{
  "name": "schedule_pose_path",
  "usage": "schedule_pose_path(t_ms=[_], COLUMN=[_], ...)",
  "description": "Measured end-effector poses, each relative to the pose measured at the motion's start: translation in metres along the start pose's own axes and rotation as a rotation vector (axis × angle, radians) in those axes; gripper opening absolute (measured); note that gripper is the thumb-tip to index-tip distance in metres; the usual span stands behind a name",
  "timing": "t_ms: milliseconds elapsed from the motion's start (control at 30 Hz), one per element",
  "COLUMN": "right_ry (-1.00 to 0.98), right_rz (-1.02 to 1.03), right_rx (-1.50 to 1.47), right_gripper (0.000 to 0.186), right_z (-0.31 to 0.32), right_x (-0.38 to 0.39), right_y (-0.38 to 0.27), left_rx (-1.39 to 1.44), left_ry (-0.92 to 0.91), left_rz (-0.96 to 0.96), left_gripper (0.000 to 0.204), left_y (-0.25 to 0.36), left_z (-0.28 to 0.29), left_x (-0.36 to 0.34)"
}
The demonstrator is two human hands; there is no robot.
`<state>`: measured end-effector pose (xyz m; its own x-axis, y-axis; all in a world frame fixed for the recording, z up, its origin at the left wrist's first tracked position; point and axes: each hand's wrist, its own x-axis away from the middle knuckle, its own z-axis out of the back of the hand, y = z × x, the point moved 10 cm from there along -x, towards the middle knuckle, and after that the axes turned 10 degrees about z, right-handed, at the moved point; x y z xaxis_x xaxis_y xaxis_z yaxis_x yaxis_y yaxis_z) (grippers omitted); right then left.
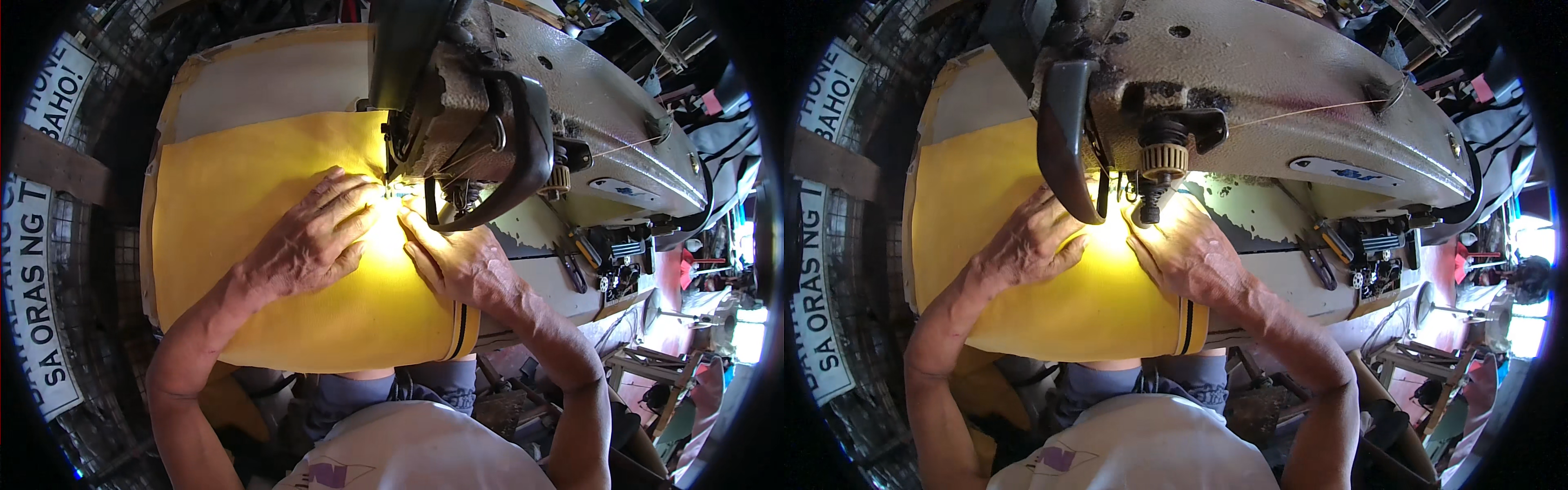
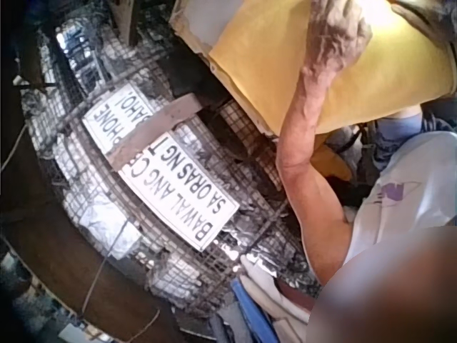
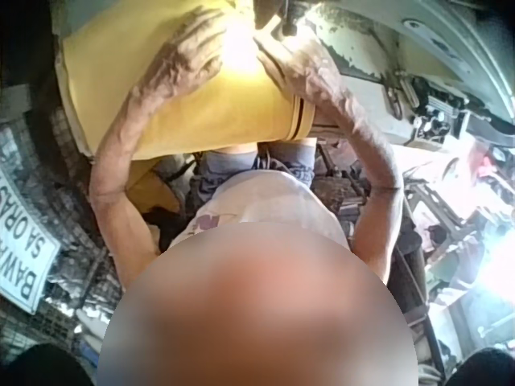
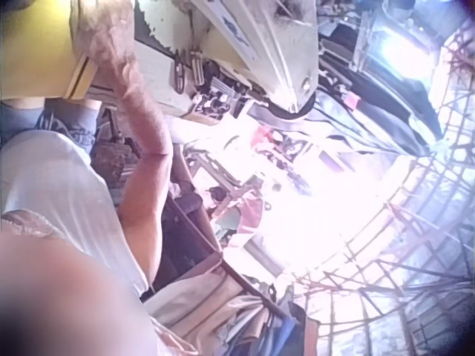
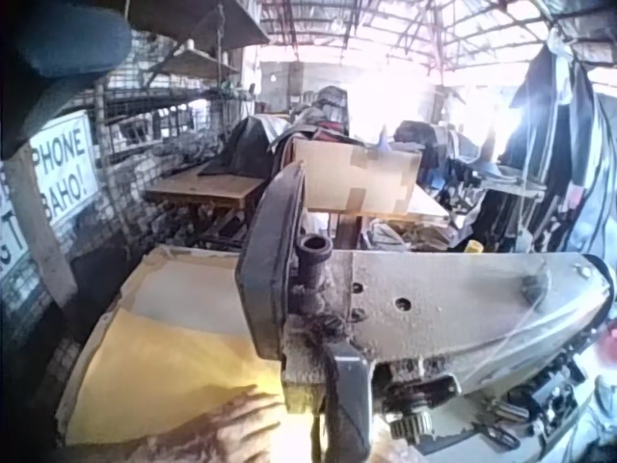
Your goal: Sewing the handles and edges of a yellow tote bag using an industrial sewing machine.
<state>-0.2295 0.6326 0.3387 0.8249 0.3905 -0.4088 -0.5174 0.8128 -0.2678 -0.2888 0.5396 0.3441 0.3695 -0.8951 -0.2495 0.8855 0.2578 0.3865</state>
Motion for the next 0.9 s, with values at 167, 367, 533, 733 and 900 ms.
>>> schedule_pose_path(t_ms=[167, 367, 533, 733, 900], right_ry=[-0.011, -0.104, -0.139, -0.085, -0.081], right_rz=[-0.017, -0.024, -0.033, -0.02, -0.004], right_rx=[-0.022, 0.025, -0.006, -0.04, -0.034], right_gripper=[0.036, 0.037, 0.035, 0.035, 0.026], right_z=[-0.002, -0.008, -0.012, -0.006, -0.004], right_x=[0.006, 0.009, 0.01, 0.007, 0.006], right_y=[0.004, 0.013, 0.014, 0.013, 0.012], left_rx=[0.012, -0.043, -0.023, -0.063, -0.084], left_ry=[0.014, 0.042, 0.044, 0.019, 0.011], left_rz=[0.008, -0.031, -0.029, -0.016, -0.048], left_gripper=[0.038, 0.04, 0.041, 0.041, 0.037], left_y=[0.002, 0.0, -0.007, -0.005, 0.004], left_z=[-0.001, 0.003, 0.003, 0.002, 0.006], left_x=[0.0, -0.001, -0.001, -0.002, -0.003])
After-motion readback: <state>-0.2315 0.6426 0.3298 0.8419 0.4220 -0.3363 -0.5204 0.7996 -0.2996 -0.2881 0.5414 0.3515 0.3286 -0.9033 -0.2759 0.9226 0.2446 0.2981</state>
